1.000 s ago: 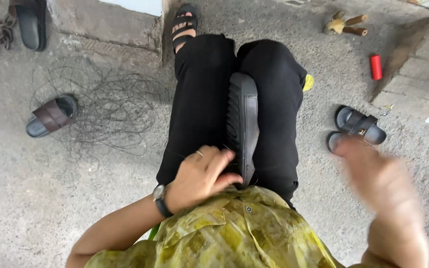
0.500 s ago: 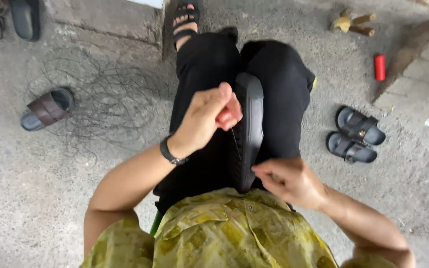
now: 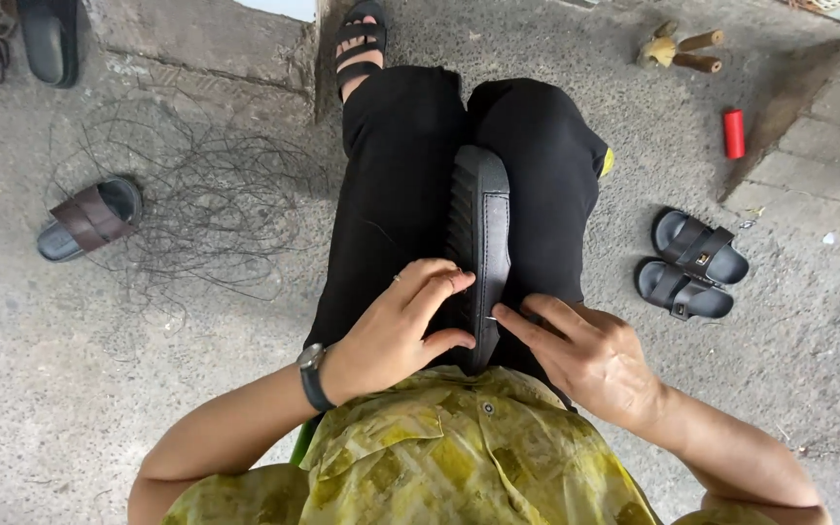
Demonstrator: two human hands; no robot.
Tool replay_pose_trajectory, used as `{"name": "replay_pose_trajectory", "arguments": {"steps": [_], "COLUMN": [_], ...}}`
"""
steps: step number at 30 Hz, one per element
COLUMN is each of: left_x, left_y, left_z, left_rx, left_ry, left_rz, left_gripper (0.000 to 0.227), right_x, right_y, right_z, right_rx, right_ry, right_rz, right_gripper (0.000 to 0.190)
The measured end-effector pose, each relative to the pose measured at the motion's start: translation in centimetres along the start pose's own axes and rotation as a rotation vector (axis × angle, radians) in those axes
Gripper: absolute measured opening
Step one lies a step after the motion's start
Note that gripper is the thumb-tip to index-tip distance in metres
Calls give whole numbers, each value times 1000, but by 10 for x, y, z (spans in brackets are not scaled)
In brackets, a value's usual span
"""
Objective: The person is hand-sewing the rubber sole of a black shoe using a needle and thread, then uses a lighter to finish the thread.
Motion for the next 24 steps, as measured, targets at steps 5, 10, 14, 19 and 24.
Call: {"name": "replay_pose_trajectory", "arguments": {"steps": [5,10,14,19,24], "left_x": [5,12,13,-8,11], "left_y": [-7,-15,-15,14,-13], "left_z": [1,3,0,-7,-15], "left_rx": [-42,10,-2,84,79], "left_ry": [-32,-59,-75,135,293], "left_rz": [-65,-147,-30,-401,-990], "left_gripper": [54,52,55,22,9], "right_x": [2,2,-2,-2,-3], "right_y": [0,-23,-38,-28,-29], "right_z": [1,-1,2,-6,-5], "right_rx": [58,88,15,61,-202], "right_ry": [30,86,70,-51,-25], "right_rz": [-118,-205,-67,10,159], "right_gripper": [41,38,27,30,26]}}
Point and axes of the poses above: each hand's wrist, its own z-axis towards the middle knuckle, its own y-axis out of the back of the hand, x = y × z, the point moved 4 cm from there along z, towards the middle knuckle, and after that the axes turned 11 degrees about z, right-handed, at the moved point
